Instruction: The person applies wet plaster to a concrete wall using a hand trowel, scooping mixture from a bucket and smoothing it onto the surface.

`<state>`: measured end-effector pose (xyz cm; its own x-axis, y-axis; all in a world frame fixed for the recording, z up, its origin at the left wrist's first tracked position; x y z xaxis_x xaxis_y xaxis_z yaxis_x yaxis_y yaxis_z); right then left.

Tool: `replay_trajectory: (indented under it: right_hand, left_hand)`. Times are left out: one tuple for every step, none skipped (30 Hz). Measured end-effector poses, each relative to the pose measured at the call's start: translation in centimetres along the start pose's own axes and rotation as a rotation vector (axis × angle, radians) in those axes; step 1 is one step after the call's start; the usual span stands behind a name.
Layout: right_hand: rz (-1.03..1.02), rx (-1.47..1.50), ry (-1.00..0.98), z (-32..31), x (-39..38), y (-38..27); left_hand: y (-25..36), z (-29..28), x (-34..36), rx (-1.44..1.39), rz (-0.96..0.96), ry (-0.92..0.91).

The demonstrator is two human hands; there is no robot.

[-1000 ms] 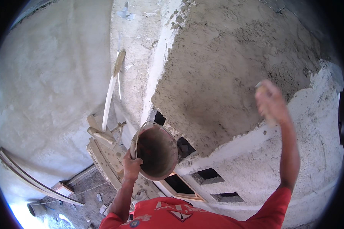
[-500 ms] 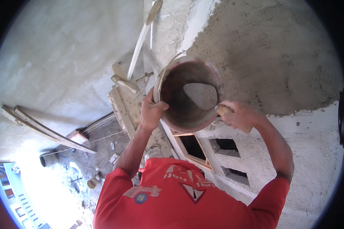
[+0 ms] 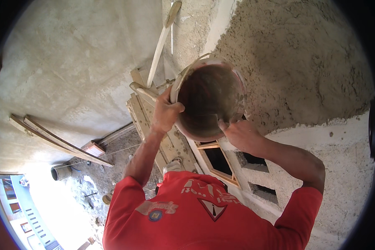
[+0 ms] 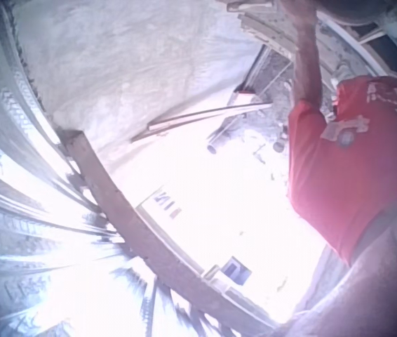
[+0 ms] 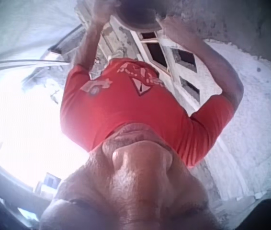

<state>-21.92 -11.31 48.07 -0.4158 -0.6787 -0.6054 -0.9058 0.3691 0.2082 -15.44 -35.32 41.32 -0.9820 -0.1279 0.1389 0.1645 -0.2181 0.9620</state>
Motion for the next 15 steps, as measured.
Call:
replay_trajectory:
  right_hand:
    - [-0.015, 0.0, -0.008, -0.7, -0.8, 0.8]
    - [-0.035, 0.002, -0.014, -1.5, -1.1, 1.3]
    - [0.026, 0.022, 0.041, -2.3, -1.2, 1.9]
    - [0.087, 0.042, 0.095, -3.3, -1.0, 2.4]
    - [0.155, 0.062, 0.143, -3.7, -1.1, 2.8]
    - [0.143, 0.068, 0.092, -3.4, -1.0, 3.1]
    - [0.129, 0.073, 0.04, -2.8, -0.6, 3.2]
    - [0.117, 0.072, -0.002, -2.3, 0.0, 3.6]
    - [0.068, 0.087, -0.014, -1.0, 0.0, 3.4]
    - [0.018, 0.103, -0.026, 0.8, -0.3, 2.9]
    - [-0.05, 0.117, -0.042, 1.3, -0.5, 2.2]
    - [-0.077, 0.104, -0.078, 1.2, -0.7, 2.6]
    - [-0.105, 0.092, -0.114, 1.0, -1.1, 3.1]
    - [-0.129, 0.082, -0.148, 0.3, -1.7, 3.4]
    - [-0.066, 0.093, -0.072, -0.6, -1.7, 3.6]
  left_hand:
    - [0.0, 0.4, 0.0, -0.01, 0.003, 0.013]
    - [-0.3, 0.5, -0.2, 0.034, -0.013, 0.017]
    - [-0.7, 0.7, -0.4, 0.079, -0.027, 0.016]
    - [-1.0, 0.9, -0.6, 0.124, -0.041, 0.015]
    - [-0.8, 1.6, -0.6, 0.116, -0.03, 0.011]
    - [-0.5, 2.3, -0.6, 0.108, -0.018, 0.009]
    - [-0.1, 2.8, -0.8, 0.1, -0.007, 0.007]
    - [0.2, 3.1, -0.8, 0.15, -0.015, 0.017]
    - [0.4, 3.3, -0.9, 0.197, -0.024, 0.023]
    - [0.6, 3.4, -0.8, 0.243, -0.033, 0.029]
    - [0.3, 3.1, -1.0, 0.213, -0.062, 0.006]
    - [-0.3, 2.7, -1.2, 0.182, -0.091, -0.018]
    - [-0.9, 2.4, -1.3, 0.15, -0.119, -0.042]
    - [-1.8, 2.6, -1.6, 0.189, -0.112, -0.034]
    - [-2.5, 2.8, -1.9, 0.235, -0.099, -0.022]
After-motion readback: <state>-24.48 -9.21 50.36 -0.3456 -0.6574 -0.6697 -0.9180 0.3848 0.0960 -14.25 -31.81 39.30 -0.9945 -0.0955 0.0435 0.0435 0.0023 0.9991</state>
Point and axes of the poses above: each hand's wrist, its own x-axis towards the middle knuckle, its own z-axis out of the palm, y = z × x, the point moved 1 cm from there along x, towards the middle knuckle, and after that the axes turned 14 degrees about -y, right-handed, at the moved point
